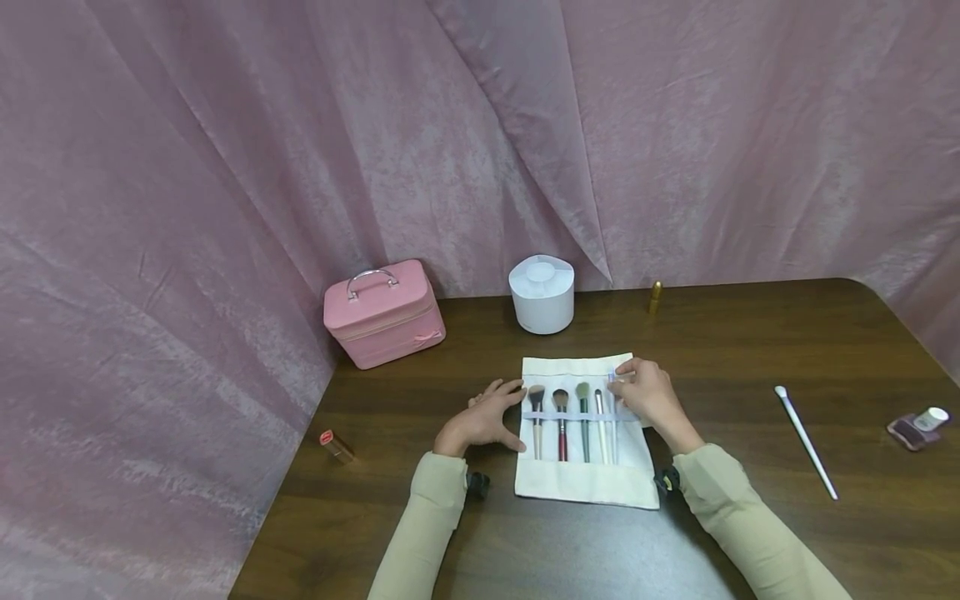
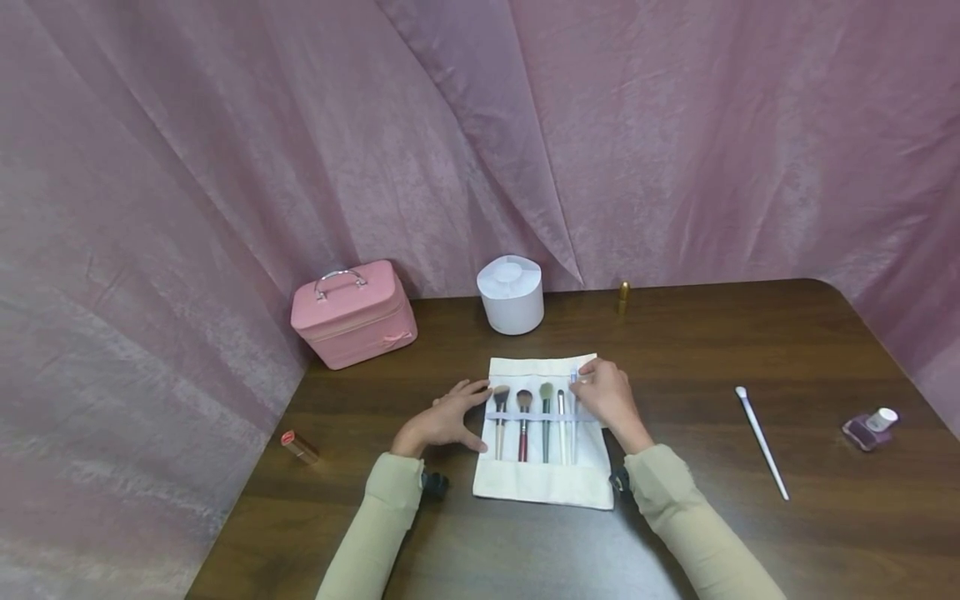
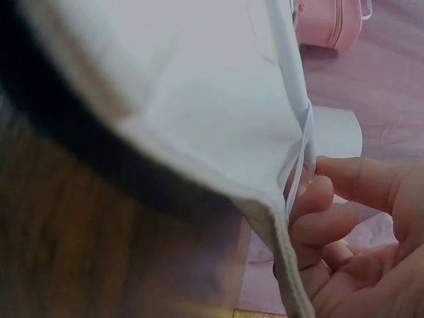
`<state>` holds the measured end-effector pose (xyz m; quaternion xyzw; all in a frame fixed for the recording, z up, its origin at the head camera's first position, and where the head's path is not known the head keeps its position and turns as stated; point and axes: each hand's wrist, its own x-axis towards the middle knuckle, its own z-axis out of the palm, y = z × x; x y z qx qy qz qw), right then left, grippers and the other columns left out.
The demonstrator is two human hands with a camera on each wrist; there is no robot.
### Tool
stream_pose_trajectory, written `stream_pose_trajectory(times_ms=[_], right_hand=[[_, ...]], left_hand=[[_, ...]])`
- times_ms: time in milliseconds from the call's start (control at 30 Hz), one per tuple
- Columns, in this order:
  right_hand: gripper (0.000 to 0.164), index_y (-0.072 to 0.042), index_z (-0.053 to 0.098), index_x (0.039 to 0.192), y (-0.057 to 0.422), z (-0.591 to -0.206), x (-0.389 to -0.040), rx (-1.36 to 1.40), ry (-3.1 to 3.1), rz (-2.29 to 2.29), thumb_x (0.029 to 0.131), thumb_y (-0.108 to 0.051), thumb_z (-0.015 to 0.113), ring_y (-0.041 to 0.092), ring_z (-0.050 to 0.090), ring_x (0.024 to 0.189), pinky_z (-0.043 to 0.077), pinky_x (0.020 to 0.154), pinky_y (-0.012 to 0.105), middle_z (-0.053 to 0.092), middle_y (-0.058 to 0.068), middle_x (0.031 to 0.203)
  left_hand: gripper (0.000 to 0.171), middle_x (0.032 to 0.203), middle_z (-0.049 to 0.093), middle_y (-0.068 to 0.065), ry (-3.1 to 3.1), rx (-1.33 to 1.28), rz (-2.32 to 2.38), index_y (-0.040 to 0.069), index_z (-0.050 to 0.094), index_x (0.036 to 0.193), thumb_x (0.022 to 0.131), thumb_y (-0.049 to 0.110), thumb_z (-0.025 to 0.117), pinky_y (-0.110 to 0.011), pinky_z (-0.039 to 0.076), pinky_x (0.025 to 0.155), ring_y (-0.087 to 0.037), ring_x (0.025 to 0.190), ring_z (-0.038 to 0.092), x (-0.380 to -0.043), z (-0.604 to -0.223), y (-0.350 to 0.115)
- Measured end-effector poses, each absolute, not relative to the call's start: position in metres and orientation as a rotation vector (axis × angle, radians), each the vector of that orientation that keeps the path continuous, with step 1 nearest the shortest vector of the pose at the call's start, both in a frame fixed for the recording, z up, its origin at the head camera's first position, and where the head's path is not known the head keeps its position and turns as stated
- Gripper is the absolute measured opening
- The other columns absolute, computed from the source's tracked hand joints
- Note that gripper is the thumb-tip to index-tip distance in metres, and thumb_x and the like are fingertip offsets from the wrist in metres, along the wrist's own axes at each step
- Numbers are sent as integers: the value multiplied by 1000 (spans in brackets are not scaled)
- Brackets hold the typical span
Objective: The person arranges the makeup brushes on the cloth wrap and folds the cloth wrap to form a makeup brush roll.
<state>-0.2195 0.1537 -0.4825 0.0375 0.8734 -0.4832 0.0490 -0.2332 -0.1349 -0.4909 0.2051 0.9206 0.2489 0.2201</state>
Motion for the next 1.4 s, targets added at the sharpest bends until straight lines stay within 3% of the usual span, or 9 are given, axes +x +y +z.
stream_pose_trajectory(times_ms=[933,1233,1400], right_hand=[[30,11,65,107,152,-476,-212,-81,2805,-1147,83,-5,77,24,63,72,49,60,35,69,13,78],[33,11,64,106,152,-478,-209,-61,2796,-1110,80,-1,79,26,62,72,51,61,39,67,16,81],[34,12,63,110,154,-475,-209,-62,2781,-1102,83,-4,76,27,64,76,52,64,40,68,19,85]], left_hand=[[96,166,24,-1,2550,559,687,15,39,157,77,25,91,-65,11,116,-31,154,6,-236,-491,-135],[95,166,23,-3,2535,556,687,14,40,157,78,25,90,-67,11,115,-32,154,6,-234,-492,-134],[94,166,24,-3,2545,554,671,15,40,157,78,25,90,-66,12,116,-32,154,7,-233,-493,-135]])
